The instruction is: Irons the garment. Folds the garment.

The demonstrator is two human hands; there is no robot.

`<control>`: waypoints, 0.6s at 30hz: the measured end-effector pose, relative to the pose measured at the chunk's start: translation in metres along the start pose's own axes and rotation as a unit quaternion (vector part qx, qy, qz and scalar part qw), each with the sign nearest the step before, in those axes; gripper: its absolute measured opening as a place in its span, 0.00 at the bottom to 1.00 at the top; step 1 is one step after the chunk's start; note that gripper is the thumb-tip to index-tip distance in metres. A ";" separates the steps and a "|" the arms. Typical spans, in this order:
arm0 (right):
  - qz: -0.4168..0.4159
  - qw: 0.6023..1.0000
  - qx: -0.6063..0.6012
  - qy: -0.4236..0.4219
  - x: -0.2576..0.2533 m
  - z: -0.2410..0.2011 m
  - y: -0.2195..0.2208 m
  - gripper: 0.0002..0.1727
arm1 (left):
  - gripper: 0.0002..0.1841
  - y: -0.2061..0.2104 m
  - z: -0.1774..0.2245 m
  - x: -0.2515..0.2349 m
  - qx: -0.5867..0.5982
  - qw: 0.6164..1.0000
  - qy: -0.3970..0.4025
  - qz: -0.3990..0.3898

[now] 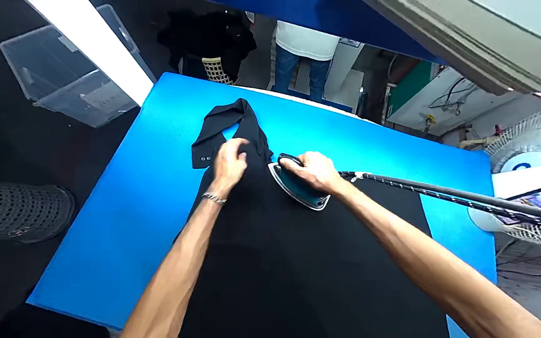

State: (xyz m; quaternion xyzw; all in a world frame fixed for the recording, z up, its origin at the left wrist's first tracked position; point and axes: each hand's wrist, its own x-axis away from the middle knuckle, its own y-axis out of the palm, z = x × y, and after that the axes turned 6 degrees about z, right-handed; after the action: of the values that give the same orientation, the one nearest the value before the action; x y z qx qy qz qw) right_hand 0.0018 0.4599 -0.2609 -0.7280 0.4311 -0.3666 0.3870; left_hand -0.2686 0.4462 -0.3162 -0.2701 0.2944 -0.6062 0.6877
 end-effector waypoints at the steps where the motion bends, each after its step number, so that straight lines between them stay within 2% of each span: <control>1: 0.004 1.000 -0.001 0.022 0.008 0.013 -0.006 0.42 | 0.22 -0.012 -0.010 0.012 -0.049 0.998 -0.032 0.017; 4: 0.040 0.993 -0.021 0.107 0.044 0.071 -0.030 0.44 | 0.33 -0.035 -0.055 0.048 -0.122 0.987 -0.102 0.038; 6: 0.078 0.979 -0.063 0.179 0.070 0.118 -0.047 0.47 | 0.30 -0.046 -0.076 0.062 -0.129 0.984 -0.118 0.020; 8: 0.134 0.944 -0.138 0.270 0.098 0.159 -0.060 0.47 | 0.25 -0.052 -0.083 0.068 -0.140 0.984 -0.112 -0.008; 11: 0.252 0.858 -0.218 0.392 0.133 0.203 -0.072 0.44 | 0.22 -0.052 -0.087 0.070 -0.149 0.986 -0.069 -0.012; 13: 0.321 0.796 -0.252 0.447 0.146 0.216 -0.071 0.39 | 0.22 -0.050 -0.095 0.068 -0.140 0.989 -0.052 0.008; 15: 0.349 0.755 -0.286 0.476 0.154 0.208 -0.064 0.35 | 0.22 -0.050 -0.091 0.073 -0.128 0.989 -0.064 0.030; 17: 0.327 0.764 -0.305 0.466 0.155 0.185 -0.050 0.37 | 0.26 -0.051 -0.077 0.078 -0.118 0.985 -0.124 0.033; 18: 0.294 0.791 -0.300 0.446 0.155 0.165 -0.038 0.39 | 0.28 -0.050 -0.073 0.078 -0.122 0.981 -0.149 0.029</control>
State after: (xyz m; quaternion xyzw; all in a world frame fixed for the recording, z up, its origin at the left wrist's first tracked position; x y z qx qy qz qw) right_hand 0.2135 0.3721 -0.2680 -0.4014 0.8372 -0.3716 0.0031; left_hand -0.3487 0.3614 -0.3359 -0.4305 0.2681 -0.4987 0.7029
